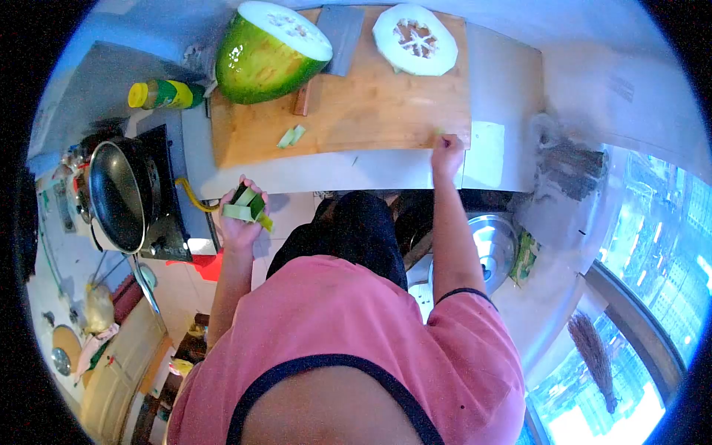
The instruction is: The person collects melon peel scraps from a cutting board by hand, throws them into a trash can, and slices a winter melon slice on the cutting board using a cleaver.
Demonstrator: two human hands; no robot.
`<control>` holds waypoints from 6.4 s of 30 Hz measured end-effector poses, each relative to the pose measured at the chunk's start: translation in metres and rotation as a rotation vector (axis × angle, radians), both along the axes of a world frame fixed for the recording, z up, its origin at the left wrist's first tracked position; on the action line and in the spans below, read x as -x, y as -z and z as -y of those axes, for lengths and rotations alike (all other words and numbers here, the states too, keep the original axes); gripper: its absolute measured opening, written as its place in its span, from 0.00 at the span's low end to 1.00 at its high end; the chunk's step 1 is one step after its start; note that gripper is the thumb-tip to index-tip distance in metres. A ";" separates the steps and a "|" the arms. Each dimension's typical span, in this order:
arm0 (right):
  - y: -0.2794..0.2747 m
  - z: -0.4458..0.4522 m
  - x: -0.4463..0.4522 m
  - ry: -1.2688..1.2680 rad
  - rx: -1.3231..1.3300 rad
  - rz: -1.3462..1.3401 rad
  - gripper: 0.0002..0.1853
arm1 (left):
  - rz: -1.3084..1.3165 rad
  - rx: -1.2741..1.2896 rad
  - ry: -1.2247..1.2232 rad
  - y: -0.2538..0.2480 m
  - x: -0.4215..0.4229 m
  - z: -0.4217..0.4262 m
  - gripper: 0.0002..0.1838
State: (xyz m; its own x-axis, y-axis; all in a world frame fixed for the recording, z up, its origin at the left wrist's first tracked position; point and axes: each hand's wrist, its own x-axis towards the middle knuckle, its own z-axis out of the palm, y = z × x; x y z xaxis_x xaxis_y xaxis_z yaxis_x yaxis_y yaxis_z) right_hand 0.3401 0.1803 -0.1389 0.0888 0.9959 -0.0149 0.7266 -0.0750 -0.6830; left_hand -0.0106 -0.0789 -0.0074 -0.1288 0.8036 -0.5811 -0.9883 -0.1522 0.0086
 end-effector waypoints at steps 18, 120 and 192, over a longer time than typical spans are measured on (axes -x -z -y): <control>0.012 -0.004 0.000 0.136 -0.023 -0.030 0.05 | -0.016 0.029 -0.041 0.001 0.008 0.022 0.17; 0.015 -0.012 -0.041 -0.115 -0.310 -0.021 0.07 | -0.141 0.088 0.118 -0.015 -0.030 -0.040 0.17; 0.011 0.053 0.133 -0.268 -0.184 -0.284 0.09 | 0.001 0.020 -0.001 0.001 -0.009 0.015 0.19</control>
State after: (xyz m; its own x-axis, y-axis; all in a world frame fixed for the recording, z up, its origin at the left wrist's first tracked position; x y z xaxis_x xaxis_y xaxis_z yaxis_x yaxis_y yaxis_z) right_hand 0.2076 0.1274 -0.1500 -0.1559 0.9714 0.1789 0.4853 0.2331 -0.8427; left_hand -0.0021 -0.0941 -0.0089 -0.1289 0.7917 -0.5971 -0.9882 -0.1531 0.0102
